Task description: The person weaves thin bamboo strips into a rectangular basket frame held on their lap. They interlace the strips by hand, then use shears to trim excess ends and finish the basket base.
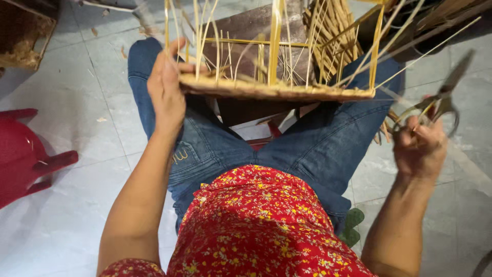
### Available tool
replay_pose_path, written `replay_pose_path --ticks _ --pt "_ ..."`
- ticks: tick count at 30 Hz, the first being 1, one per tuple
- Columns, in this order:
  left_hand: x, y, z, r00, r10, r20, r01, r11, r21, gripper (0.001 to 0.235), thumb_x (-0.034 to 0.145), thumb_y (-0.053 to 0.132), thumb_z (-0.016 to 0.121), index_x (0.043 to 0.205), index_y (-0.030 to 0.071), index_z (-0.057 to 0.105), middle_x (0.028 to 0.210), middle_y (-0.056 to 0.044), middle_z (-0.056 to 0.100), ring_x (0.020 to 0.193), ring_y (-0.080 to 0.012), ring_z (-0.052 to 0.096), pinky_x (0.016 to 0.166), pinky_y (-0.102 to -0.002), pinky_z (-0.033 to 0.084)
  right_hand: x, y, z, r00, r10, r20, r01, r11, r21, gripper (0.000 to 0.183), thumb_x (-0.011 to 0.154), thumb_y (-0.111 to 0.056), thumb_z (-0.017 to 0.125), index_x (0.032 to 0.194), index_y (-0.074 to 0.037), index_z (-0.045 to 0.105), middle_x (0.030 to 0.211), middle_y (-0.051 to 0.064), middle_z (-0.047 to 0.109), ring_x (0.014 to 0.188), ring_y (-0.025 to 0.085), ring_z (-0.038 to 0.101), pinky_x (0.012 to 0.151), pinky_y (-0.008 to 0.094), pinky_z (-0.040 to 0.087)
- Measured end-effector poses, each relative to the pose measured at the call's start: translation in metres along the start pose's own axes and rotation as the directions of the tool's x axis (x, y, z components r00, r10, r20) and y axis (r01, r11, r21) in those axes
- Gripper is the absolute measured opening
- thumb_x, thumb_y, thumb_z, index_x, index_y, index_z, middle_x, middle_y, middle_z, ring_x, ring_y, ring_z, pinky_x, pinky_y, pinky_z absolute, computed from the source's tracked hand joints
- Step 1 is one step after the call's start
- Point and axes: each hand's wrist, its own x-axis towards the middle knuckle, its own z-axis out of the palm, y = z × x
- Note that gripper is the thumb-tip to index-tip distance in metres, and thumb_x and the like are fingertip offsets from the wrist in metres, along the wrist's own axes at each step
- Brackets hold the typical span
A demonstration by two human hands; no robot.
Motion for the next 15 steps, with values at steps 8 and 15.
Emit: replay_pose_path --ticks 8,15 --pt "0.113 -0.054 -0.009 0.970 0.237 -0.062 -0.196 0.902 0.386 0.041 0.114 0.030 0.047 0.113 -0.005 0.068 0.103 -0.016 0.074 0.095 -0.0225 0.067 0.088 -0.038 0.053 0.044 0.056 0.067 0.982 -0.154 -0.106 0.080 0.860 -0.504 0.052 0.096 0.001 0.071 0.141 -0.007 0.046 0.110 0.011 0.074 0.067 0.016 0.067 0.057 0.026 0.055" --pt "0.204 -0.128 -0.013 0.987 0.143 -0.072 -0.107 0.925 0.364 0.034 0.104 0.028 0.059 0.103 -0.006 0.063 0.088 -0.010 0.071 0.079 -0.0158 0.062 0.071 -0.038 0.054 0.129 0.088 0.090 0.976 -0.190 -0.104 0.122 0.879 -0.462 0.046 0.095 -0.001 0.078 0.130 -0.007 0.049 0.097 0.008 0.066 0.058 0.016 0.064 0.046 0.029 0.051"
